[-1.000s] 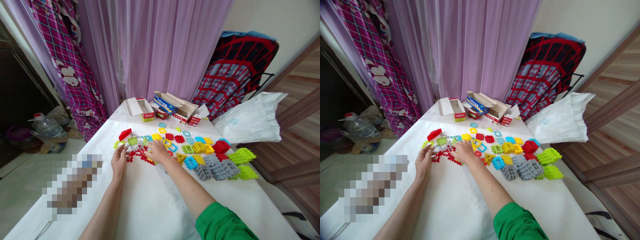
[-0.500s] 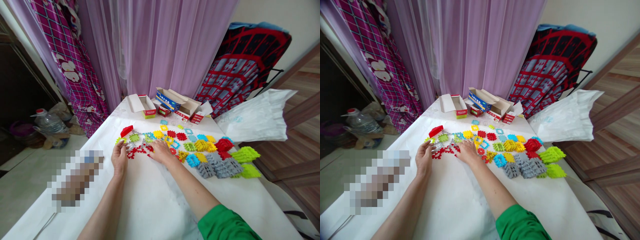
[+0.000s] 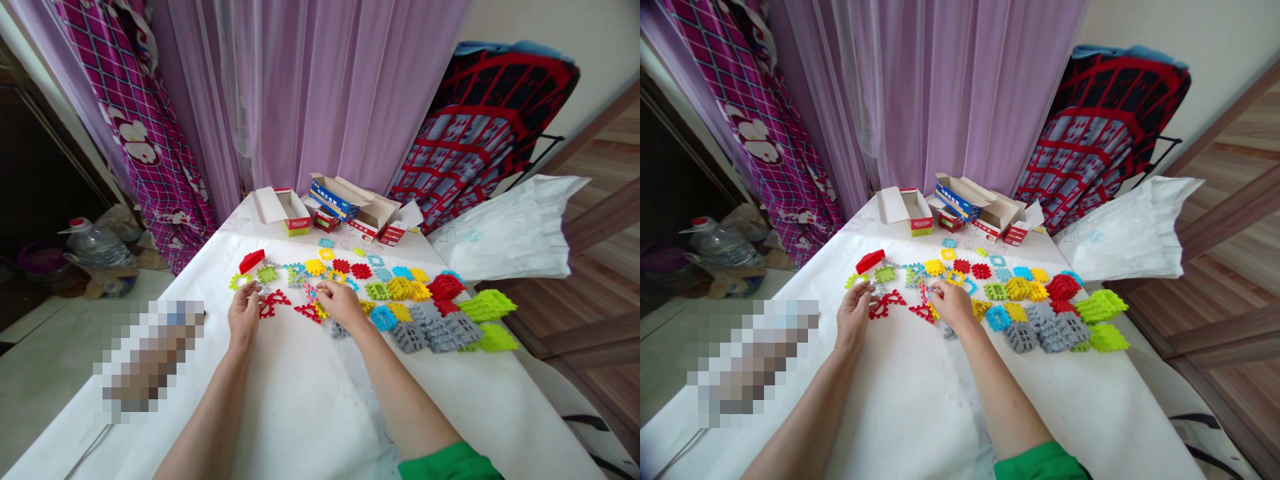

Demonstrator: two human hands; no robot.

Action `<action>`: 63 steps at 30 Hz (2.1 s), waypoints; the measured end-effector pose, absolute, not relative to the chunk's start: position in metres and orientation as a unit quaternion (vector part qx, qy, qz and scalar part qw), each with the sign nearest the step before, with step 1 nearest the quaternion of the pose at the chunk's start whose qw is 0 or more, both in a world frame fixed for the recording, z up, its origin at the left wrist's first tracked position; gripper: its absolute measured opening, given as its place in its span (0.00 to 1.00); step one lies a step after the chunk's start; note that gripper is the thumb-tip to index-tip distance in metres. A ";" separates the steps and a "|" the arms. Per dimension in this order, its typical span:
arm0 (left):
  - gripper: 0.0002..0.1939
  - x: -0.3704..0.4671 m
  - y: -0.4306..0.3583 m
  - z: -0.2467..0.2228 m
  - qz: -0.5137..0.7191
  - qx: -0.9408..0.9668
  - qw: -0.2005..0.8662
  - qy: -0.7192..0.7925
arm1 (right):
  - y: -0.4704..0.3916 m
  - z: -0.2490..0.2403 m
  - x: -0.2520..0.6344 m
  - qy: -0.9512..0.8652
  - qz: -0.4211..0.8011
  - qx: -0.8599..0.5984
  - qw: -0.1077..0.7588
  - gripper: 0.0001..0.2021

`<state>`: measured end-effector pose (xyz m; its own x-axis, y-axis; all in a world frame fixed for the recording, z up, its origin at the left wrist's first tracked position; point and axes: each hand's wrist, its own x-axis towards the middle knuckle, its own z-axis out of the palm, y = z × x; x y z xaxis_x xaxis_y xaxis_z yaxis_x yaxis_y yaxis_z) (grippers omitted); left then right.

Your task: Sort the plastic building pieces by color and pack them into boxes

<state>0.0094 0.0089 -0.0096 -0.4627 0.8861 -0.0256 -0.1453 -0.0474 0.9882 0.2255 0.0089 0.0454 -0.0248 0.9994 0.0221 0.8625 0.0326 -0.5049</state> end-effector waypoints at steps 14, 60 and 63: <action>0.23 0.022 0.004 -0.012 0.606 0.372 0.444 0.545 | 0.021 0.049 0.231 -0.737 0.103 -0.648 0.162 0.12; 0.27 0.020 0.006 -0.008 0.572 0.405 0.440 0.561 | 0.084 0.060 0.226 -0.686 0.166 -0.692 0.150 0.21; 0.27 0.021 0.006 -0.009 0.574 0.405 0.436 0.562 | 0.081 0.065 0.238 -0.592 0.356 -0.667 0.281 0.17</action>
<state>0.0207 0.0064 -0.0091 -0.2907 0.9565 -0.0246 -0.0460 0.0117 0.9989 0.2379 0.0807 0.0648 0.0461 0.9886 -0.1432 0.5886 -0.1427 -0.7957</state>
